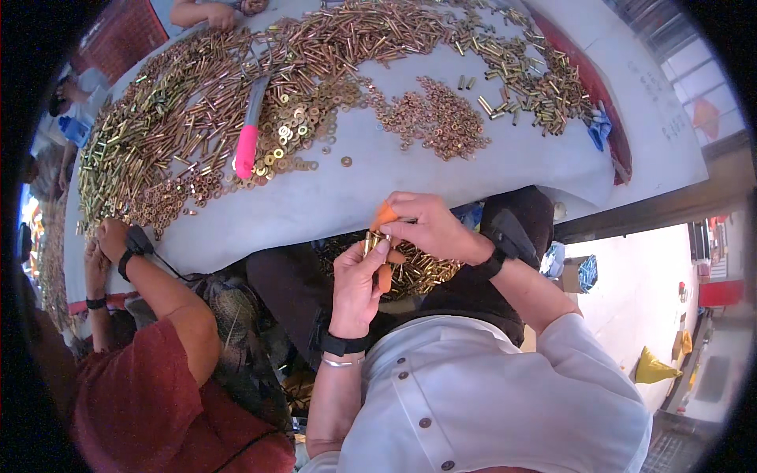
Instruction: Sorting and assembling sets of metal bolts and washers from a pile on a table.
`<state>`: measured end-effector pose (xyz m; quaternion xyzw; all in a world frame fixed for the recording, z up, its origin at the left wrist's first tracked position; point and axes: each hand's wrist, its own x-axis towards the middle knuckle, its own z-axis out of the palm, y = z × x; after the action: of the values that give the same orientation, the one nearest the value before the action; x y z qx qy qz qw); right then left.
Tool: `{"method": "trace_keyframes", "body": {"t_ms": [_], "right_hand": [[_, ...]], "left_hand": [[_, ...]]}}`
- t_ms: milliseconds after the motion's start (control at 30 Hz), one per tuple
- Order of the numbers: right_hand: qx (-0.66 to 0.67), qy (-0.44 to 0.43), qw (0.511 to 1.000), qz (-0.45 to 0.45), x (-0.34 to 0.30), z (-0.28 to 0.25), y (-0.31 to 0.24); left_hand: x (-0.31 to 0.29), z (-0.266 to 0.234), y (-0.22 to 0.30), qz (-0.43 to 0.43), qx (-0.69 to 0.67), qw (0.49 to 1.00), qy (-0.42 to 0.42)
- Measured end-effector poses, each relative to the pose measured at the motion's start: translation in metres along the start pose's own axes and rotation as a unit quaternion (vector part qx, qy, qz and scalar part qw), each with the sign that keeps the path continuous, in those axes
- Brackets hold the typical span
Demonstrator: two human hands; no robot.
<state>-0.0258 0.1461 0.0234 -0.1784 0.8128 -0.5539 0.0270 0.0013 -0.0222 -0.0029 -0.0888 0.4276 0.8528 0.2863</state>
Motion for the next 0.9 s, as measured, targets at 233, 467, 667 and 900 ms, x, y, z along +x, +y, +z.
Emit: {"method": "trace_keyframes", "body": {"t_ms": [233,467,667,900], "right_hand": [[-0.009,0.025,0.993,0.111,0.006,-0.014,0.004],[-0.455,0.16,0.873,0.076,0.044,-0.05,0.021],[-0.527,0.155,0.834,0.055,0.06,-0.044,0.04],[-0.42,0.162,0.892,0.024,0.028,-0.042,0.028]], "left_hand": [[-0.001,0.007,0.001,0.001,0.033,0.999,-0.006],[0.002,0.007,0.004,0.011,0.036,0.999,0.026],[0.001,0.006,0.006,0.017,0.035,0.998,0.04],[0.003,0.001,0.002,0.023,0.02,0.999,0.036]]}}
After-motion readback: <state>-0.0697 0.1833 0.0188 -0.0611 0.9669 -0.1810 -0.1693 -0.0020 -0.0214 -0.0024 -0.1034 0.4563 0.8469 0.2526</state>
